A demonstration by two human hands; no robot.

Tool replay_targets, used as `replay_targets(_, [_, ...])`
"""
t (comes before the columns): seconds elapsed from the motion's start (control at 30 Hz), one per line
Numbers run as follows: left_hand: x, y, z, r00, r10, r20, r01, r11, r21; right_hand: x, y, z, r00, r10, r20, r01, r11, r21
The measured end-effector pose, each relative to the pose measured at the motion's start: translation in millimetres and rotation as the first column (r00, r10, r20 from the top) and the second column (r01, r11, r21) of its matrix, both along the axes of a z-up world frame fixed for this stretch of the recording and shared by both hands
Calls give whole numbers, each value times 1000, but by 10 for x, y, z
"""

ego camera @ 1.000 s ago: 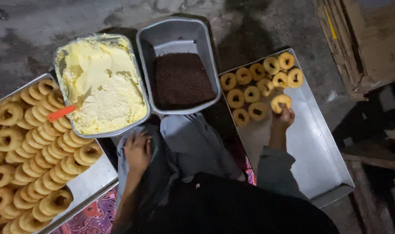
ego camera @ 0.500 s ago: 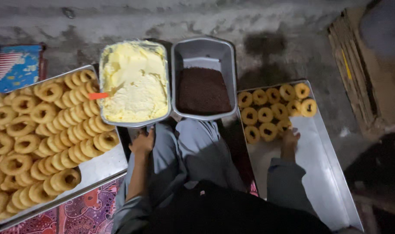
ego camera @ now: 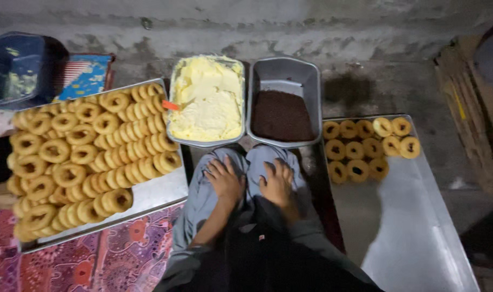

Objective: The person repeatedly picks donuts from a tray, fills them with a yellow cream using a spatula, and then rolls them in a dark powder before placing them on a separate tray. The process is repeated for multiple donuts throughout the clip.

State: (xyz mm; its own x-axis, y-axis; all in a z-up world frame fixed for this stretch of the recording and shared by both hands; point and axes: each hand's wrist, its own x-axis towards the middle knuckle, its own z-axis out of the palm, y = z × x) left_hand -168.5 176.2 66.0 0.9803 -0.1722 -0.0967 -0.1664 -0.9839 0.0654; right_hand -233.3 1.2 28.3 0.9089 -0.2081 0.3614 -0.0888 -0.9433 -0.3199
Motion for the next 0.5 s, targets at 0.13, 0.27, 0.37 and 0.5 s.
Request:
replay_targets(0.13, [-341,149,276,990,-82,-115,84,996,16,-150,58,305,999,-17,-38,17,1000,-10])
replay_targets(0.27, [-554,616,455,897,-321,-305,247,935,-255,-139,-107,421,999,-15,-44,15,1000,-3])
replay_targets(0.37, [-437,1334,419,674,-598,-435,-85,521,-849,-234,-206,377,997,-61,-52,58,997,-52])
replay_targets(0.5, [-627,1810,207,860,488,-149,-435,549,-714,-307,-414,277,998,-59,1,58,994,-92])
